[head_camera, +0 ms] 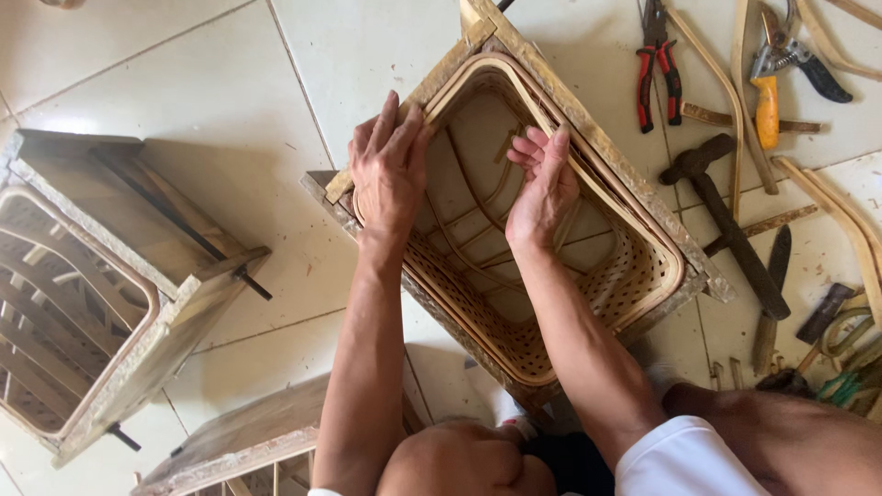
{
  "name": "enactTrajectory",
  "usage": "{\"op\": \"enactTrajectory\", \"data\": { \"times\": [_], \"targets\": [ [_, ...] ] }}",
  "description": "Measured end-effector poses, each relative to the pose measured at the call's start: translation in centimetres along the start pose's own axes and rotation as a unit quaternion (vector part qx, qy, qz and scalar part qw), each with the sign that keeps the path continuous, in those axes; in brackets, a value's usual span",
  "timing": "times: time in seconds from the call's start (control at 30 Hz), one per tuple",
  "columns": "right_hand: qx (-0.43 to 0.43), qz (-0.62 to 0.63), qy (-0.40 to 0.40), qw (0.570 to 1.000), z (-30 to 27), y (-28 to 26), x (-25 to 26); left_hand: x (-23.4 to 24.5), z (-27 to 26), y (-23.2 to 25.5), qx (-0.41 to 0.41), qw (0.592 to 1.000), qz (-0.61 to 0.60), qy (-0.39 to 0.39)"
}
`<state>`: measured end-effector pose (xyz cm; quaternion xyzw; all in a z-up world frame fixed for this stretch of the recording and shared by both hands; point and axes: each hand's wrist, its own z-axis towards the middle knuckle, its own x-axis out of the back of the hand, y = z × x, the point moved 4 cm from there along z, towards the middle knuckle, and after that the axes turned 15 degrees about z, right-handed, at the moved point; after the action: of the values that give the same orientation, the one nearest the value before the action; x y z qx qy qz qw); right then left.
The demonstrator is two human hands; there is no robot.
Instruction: The person is assembling a rectangular woven basket by inserting curved bamboo strips into a wooden mold. They use a hammer to secure the strips and apply glue to the joints.
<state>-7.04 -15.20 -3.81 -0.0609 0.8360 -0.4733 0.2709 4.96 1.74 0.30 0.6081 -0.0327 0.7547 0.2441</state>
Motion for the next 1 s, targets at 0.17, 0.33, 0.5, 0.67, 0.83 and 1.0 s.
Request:
{"op": "enactTrajectory", "data": {
  "times": [0.17, 0.33, 0.5, 0.67, 0.83, 1.0],
  "targets": [
    [0.020, 0.070, -0.018, 0.997, 1.1, -0.1, -0.9, 1.8, 1.0, 1.1, -0.007, 1.000, -0.014, -0.012],
    [-0.156, 0.176, -0.140, 0.962, -1.0, -3.8, -2.5, 3.6, 0.9, 1.9, -0.010, 0.999, -0.041, -0.015],
    [0.015, -0.140, -0.455, 0.879, 0.2, -13.6, -8.0, 3.7, 1.4, 2.0, 0.008, 0.998, -0.058, -0.016],
    [0.095, -0.597, -0.488, 0.630, 12.7, -24.2, -4.7, 3.2, 0.6, 1.8, -0.013, 0.999, -0.047, -0.015],
    [0.219, -0.654, -0.388, 0.611, 24.2, -26.7, 3.7, 2.1, 0.8, 1.1, -0.006, 0.999, -0.039, -0.003],
    [0.041, -0.678, -0.268, 0.683, 32.1, -13.6, 10.7, 2.2, 0.5, 1.1, -0.001, 1.000, -0.023, -0.018]
  ]
}}
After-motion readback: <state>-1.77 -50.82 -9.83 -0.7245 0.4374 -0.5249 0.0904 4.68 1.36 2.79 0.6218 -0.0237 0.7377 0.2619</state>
